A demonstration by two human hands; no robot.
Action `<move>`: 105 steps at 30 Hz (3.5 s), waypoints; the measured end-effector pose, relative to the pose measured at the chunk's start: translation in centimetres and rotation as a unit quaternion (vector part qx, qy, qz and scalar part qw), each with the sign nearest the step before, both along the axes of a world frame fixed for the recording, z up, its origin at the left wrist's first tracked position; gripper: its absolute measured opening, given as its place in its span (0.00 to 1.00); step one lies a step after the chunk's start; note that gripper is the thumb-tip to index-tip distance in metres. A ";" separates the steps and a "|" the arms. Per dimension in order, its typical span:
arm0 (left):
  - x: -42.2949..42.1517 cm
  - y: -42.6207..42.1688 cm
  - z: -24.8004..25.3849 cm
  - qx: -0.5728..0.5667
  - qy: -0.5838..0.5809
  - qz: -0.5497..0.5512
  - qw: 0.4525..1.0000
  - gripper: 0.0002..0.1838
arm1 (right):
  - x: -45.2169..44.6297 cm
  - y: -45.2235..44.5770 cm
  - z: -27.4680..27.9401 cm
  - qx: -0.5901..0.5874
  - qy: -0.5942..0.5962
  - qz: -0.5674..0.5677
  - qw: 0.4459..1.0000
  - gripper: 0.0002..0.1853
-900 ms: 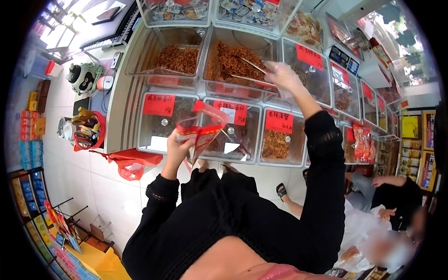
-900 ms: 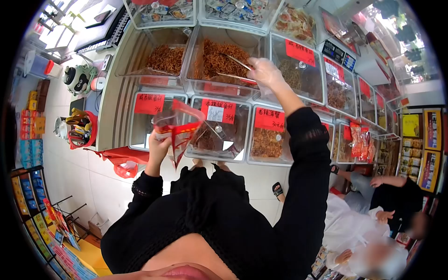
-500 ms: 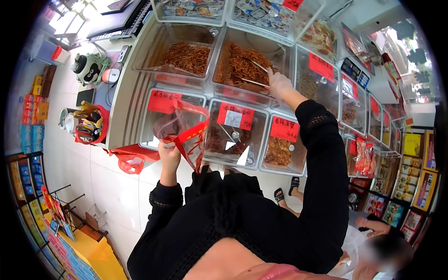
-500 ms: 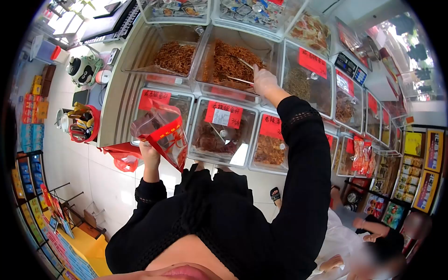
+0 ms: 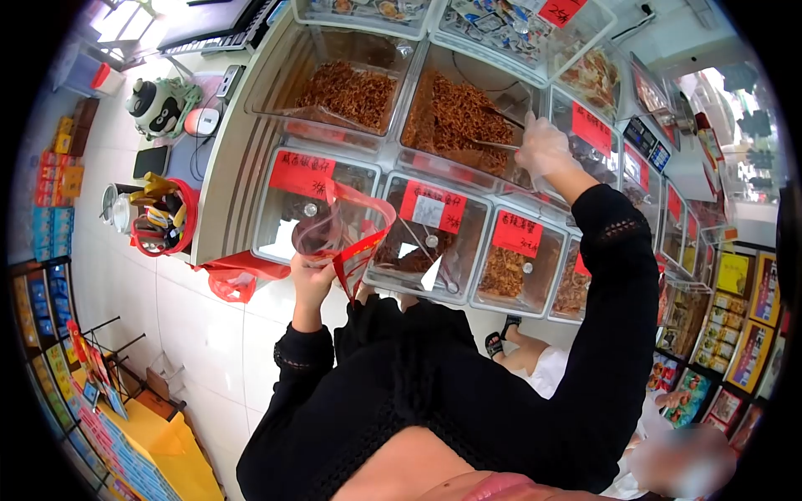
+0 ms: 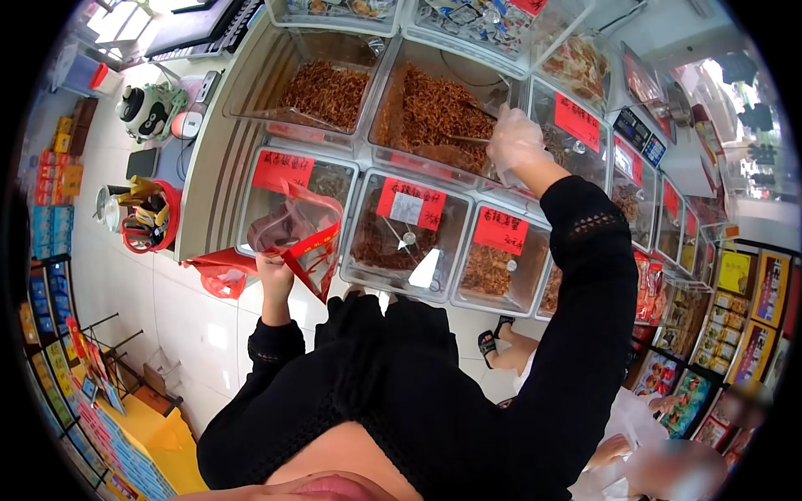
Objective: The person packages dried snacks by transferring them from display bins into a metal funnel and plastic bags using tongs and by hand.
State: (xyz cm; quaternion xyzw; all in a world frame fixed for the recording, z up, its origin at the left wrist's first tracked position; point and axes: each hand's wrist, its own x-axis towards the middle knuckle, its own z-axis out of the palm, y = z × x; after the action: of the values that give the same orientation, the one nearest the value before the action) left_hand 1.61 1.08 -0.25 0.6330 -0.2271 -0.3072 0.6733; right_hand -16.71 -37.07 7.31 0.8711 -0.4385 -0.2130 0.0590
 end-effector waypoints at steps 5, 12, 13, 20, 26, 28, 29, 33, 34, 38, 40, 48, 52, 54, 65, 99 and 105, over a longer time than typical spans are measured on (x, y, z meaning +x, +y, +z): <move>0.6 1.0 -0.1 -0.023 -0.016 0.018 0.999 0.18 | 0.5 -0.6 -0.7 -0.063 0.096 0.079 0.990 0.40; 1.7 2.9 -1.6 0.008 0.023 0.012 1.000 0.19 | 0.9 -1.5 2.9 0.006 0.052 0.182 0.982 0.35; 1.8 2.8 -1.9 0.014 0.023 0.010 1.000 0.18 | 1.0 -1.4 2.8 0.005 0.054 0.182 0.982 0.35; 2.2 1.8 -2.3 0.027 0.010 -0.009 1.000 0.12 | 1.9 -0.6 -1.4 0.000 0.051 0.193 0.980 0.35; 2.6 1.9 -3.2 0.062 0.010 -0.010 0.998 0.12 | 4.9 -2.1 -4.1 -0.049 0.063 0.153 0.985 0.31; 2.4 1.6 -2.4 0.056 -0.007 -0.001 0.998 0.12 | 7.0 -2.7 -4.2 -0.035 0.189 0.164 0.968 0.25; 2.3 1.4 -2.0 0.050 -0.025 0.009 0.998 0.12 | 7.7 -3.0 -4.0 -0.018 0.157 0.148 0.976 0.15; 1.6 1.9 -1.2 0.033 0.001 0.021 0.999 0.11 | 6.1 -5.0 -5.4 -0.008 0.091 0.151 0.984 0.09; 1.5 1.9 -1.1 0.039 0.000 0.014 0.999 0.10 | 5.4 -4.9 -5.5 -0.008 0.087 0.150 0.985 0.09; 1.6 2.1 -0.8 0.031 -0.034 -0.013 0.999 0.08 | 2.3 -4.1 -3.8 0.008 -0.013 0.100 0.995 0.09; 2.1 2.5 -1.4 0.036 -0.045 -0.037 0.998 0.09 | 0.3 -4.2 -2.6 -0.011 -0.035 0.133 0.990 0.09; 1.0 1.6 -0.9 0.025 -0.038 -0.074 0.996 0.15 | -2.1 -2.0 5.2 -0.041 0.010 0.115 0.992 0.09; 0.3 1.5 -0.6 -0.024 -0.031 -0.058 0.998 0.16 | -2.2 -2.4 5.5 -0.065 0.017 0.102 0.993 0.11; 0.6 2.0 -1.0 -0.025 -0.024 -0.061 0.998 0.17 | -2.1 -3.4 6.1 -0.066 0.012 0.075 0.995 0.12; 0.6 3.2 -1.2 0.033 0.000 -0.015 0.999 0.18 | -0.1 -2.5 3.6 0.056 0.090 0.156 0.982 0.23; -2.6 7.2 -1.9 0.065 -0.027 0.042 0.997 0.16 | -2.4 -3.9 0.2 0.053 0.051 0.148 0.986 0.10; -4.9 5.5 -0.7 0.057 -0.045 0.052 0.996 0.19 | -3.4 -3.1 1.3 0.015 0.011 0.157 0.987 0.10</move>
State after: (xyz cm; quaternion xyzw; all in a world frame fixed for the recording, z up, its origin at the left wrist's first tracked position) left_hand -3.25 6.57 -0.93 0.6948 -0.2062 -0.2554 0.6400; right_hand -20.06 -40.21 8.61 0.9275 -0.2928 -0.2168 0.0835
